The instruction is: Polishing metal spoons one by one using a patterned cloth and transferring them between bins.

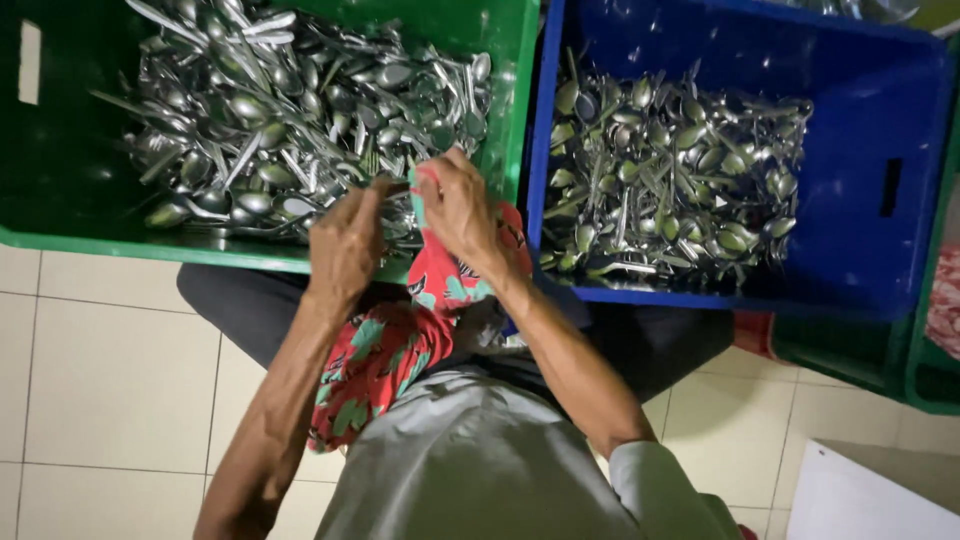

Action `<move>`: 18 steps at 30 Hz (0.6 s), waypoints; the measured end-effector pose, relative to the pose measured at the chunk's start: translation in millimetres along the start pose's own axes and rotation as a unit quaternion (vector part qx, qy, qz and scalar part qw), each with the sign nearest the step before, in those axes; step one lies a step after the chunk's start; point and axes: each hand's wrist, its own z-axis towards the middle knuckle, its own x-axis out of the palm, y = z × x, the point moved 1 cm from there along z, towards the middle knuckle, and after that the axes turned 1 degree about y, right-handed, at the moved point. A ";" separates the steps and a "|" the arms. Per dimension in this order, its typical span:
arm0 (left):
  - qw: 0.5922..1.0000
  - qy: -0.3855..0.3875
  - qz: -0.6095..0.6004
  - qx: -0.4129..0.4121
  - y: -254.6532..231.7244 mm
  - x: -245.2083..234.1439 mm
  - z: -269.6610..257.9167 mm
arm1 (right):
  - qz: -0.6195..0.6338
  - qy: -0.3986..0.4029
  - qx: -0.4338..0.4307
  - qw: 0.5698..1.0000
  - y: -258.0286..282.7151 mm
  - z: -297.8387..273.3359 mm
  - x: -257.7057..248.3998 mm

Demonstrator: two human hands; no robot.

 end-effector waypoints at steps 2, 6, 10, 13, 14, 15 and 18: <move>0.999 0.007 0.033 -0.004 5.3 -20.0 14.3 | -0.088 0.044 0.034 0.995 -40.3 2.5 6.8; 0.998 0.038 -0.031 -0.046 8.3 -33.9 31.5 | -0.003 0.118 0.072 0.990 -38.3 -8.4 -17.8; 0.992 0.016 -0.100 -0.081 5.0 -46.5 52.8 | 0.024 0.157 0.108 0.981 -26.9 -3.2 -21.2; 0.965 0.005 -0.200 -0.170 -21.4 -59.4 68.5 | 0.076 0.094 0.165 0.979 -25.6 -1.8 -21.5; 0.930 0.013 -0.271 -0.247 -34.6 -64.4 71.9 | 0.122 0.053 0.194 0.972 -23.5 -3.5 -23.2; 0.931 0.013 -0.270 -0.244 -44.4 -59.9 67.0 | 0.123 0.050 0.193 0.972 -28.7 -0.2 -14.4; 0.884 0.200 -0.305 -0.292 -79.5 -32.2 42.3 | 0.201 -0.034 0.276 0.939 -41.6 -0.2 1.8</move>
